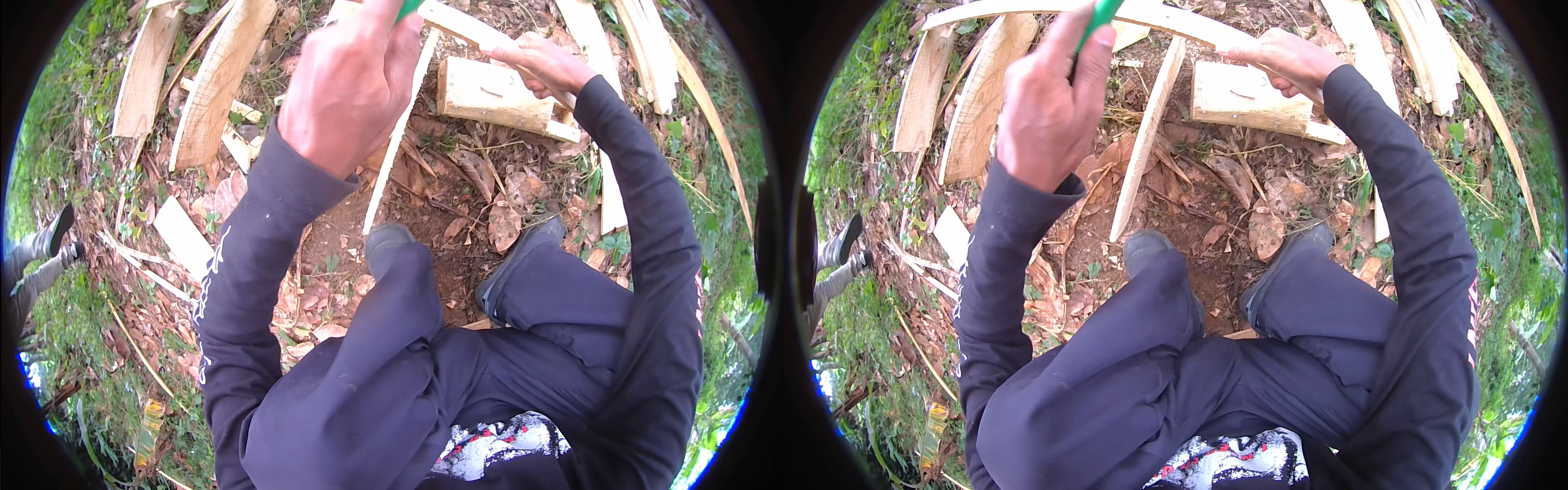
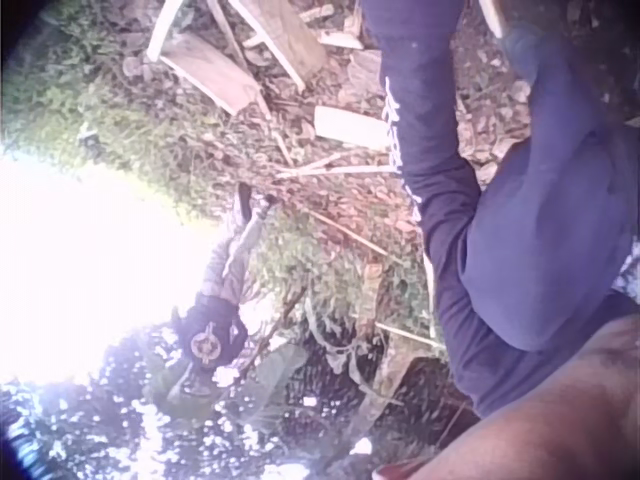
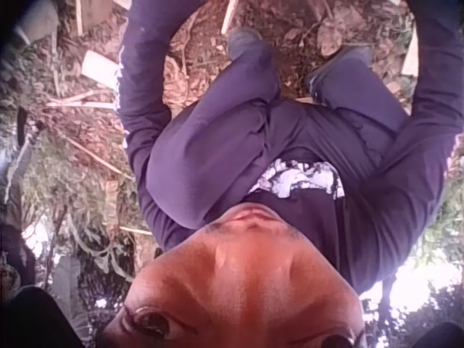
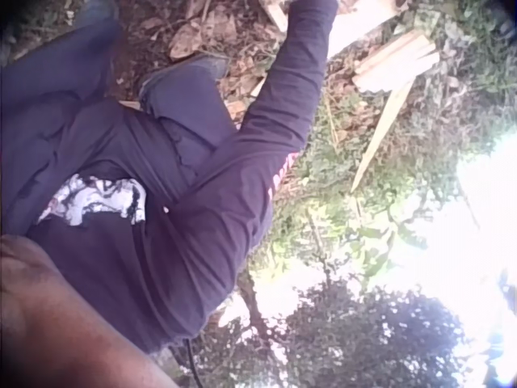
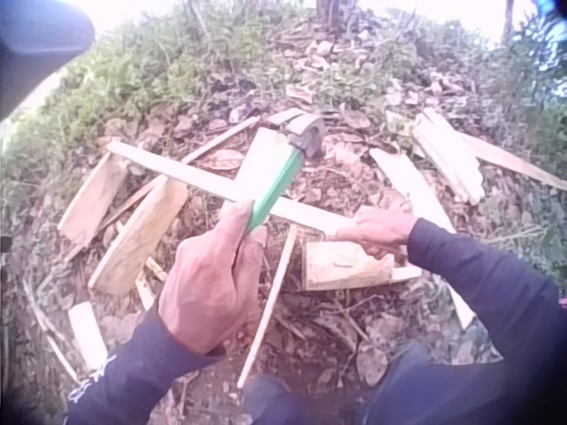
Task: The person assembles a wooden frame on the ground using a hammer to drive nails into the joints. They repeatedly position planks, hammer them together, and adjust the frame's alignment.
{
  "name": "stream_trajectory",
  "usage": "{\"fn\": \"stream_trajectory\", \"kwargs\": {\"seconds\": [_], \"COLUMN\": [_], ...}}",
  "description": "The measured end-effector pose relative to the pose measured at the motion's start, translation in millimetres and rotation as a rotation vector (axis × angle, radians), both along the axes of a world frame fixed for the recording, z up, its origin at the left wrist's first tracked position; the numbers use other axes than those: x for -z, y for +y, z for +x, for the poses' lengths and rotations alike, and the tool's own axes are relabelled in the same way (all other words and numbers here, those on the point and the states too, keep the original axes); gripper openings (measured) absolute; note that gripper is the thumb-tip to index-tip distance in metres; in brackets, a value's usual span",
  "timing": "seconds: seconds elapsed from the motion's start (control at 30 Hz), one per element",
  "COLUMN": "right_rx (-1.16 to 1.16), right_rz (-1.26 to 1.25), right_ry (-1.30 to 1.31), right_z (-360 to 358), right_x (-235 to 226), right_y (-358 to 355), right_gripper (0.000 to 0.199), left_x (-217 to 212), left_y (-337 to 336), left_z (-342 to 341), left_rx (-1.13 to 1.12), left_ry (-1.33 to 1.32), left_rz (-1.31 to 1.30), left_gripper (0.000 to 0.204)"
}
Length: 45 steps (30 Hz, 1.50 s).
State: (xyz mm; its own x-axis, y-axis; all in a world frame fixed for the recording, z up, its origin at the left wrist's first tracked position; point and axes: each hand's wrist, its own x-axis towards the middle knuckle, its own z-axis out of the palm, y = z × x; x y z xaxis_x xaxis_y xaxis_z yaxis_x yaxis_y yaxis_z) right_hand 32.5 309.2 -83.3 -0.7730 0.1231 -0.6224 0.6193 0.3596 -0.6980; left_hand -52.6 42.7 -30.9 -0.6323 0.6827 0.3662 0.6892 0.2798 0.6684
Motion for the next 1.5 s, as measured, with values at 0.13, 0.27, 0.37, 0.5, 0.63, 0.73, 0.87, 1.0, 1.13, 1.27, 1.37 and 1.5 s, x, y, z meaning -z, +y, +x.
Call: {"fn": "stream_trajectory", "kwargs": {"seconds": [0.13,0.27,0.37,0.5,0.63,0.73,0.87,1.0,1.13,1.27,1.37,1.5], "right_rx": [-0.063,-0.078,-0.082,-0.053,-0.088,-0.076,-0.072,-0.082,-0.092,-0.076,-0.111,-0.199], "right_rz": [0.029,0.031,0.051,0.037,0.009,0.002,0.022,0.037,0.034,0.048,0.020,0.033], "right_ry": [-0.016,-0.060,-0.036,-0.012,-0.066,-0.033,-0.065,-0.084,-0.010,-0.111,-0.001,0.220], "right_z": [-7.1,-3.6,-7.6,-7.3,-6.6,-8.1,-4.5,-5.6,-5.4,-9.5,-7.8,26.1], "right_x": [1.8,1.4,0.3,3.0,5.4,-2.3,5.6,2.7,6.3,6.9,8.1,27.3], "right_y": [3.4,5.4,4.2,5.1,7.9,-2.7,8.0,6.3,6.8,11.3,14.0,47.5], "right_gripper": [0.042,0.044,0.043,0.043,0.042,0.042,0.045,0.047,0.046,0.046,0.046,0.040], "left_x": [9.4,-12.2,11.4,10.7,-7.4,31.2,-6.6,4.1,19.2,-38.5,-49.6,-25.3], "left_y": [-9.2,-11.0,-10.7,-10.7,-9.4,-17.3,-16.8,-13.5,-18.4,-12.6,-14.3,-28.5], "left_z": [-15.3,-17.0,-3.8,-12.7,-4.1,-6.7,-18.4,-2.9,-17.0,-7.0,0.0,-7.8], "left_rx": [-0.001,-0.060,-0.029,0.011,-0.075,-0.033,-0.101,-0.096,0.037,-0.177,-0.294,-0.192], "left_ry": [-0.058,0.082,-0.099,-0.016,0.022,-0.105,-0.005,-0.152,-0.112,-0.141,-0.227,-0.315], "left_rz": [-0.403,0.035,-0.096,-0.135,0.175,-0.238,-0.077,0.089,-0.232,0.081,0.099,0.092], "left_gripper": [0.032,0.041,0.039,0.037,0.036,0.036,0.034,0.030,0.033,0.020,0.018,0.024]}}
